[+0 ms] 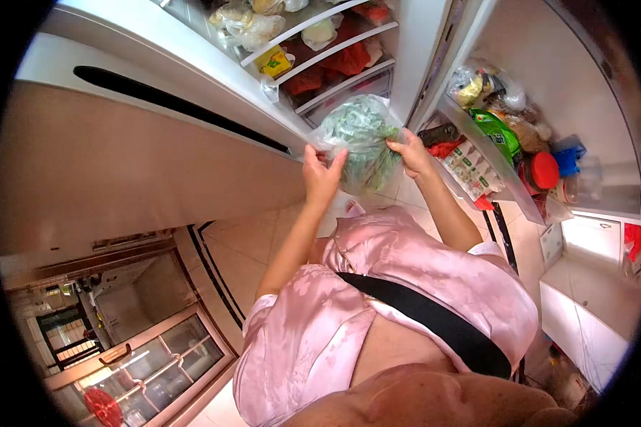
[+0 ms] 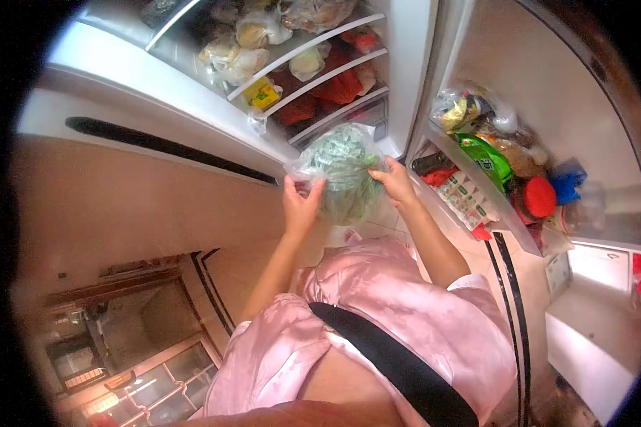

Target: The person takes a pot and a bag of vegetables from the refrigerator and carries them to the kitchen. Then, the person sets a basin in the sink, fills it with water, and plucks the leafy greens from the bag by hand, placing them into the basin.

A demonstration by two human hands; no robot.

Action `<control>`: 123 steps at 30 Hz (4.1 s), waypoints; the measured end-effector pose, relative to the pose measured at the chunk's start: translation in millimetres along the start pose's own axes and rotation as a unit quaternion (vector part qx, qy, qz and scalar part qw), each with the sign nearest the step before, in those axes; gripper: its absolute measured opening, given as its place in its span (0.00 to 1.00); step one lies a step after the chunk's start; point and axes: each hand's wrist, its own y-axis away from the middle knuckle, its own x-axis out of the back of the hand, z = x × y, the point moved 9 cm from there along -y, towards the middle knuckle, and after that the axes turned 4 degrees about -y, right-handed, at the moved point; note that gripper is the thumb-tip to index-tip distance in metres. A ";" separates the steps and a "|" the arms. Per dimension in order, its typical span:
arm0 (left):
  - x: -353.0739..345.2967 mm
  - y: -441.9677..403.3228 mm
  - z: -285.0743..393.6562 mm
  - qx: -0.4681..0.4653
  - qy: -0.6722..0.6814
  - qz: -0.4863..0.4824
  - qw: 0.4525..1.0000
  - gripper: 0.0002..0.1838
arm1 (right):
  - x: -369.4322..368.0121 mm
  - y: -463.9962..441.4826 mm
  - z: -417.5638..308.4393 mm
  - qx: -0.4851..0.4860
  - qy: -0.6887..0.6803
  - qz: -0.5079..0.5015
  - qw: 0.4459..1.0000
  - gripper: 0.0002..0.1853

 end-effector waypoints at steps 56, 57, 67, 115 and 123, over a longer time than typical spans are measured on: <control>589.0 370.4 -126.6 0.262 -0.057 0.419 0.868 0.30 | -565.5 312.1 295.8 -0.243 0.303 -0.575 0.721 0.35; 597.5 367.0 -131.4 0.263 -0.058 0.426 0.864 0.30 | -580.8 302.2 311.3 -0.243 0.303 -0.581 0.715 0.35; 660.9 296.7 -280.9 0.356 0.112 0.267 0.889 0.45 | -693.8 232.1 447.3 -0.365 0.369 -0.581 0.627 0.26; 806.3 503.0 -692.6 0.563 0.016 0.540 0.626 0.19 | -1119.9 -73.3 518.5 0.195 0.473 -0.130 0.849 0.40; 767.8 519.5 -666.9 0.597 0.001 0.544 0.590 0.18 | -1135.0 -78.4 574.5 -0.048 0.579 -0.116 0.806 0.58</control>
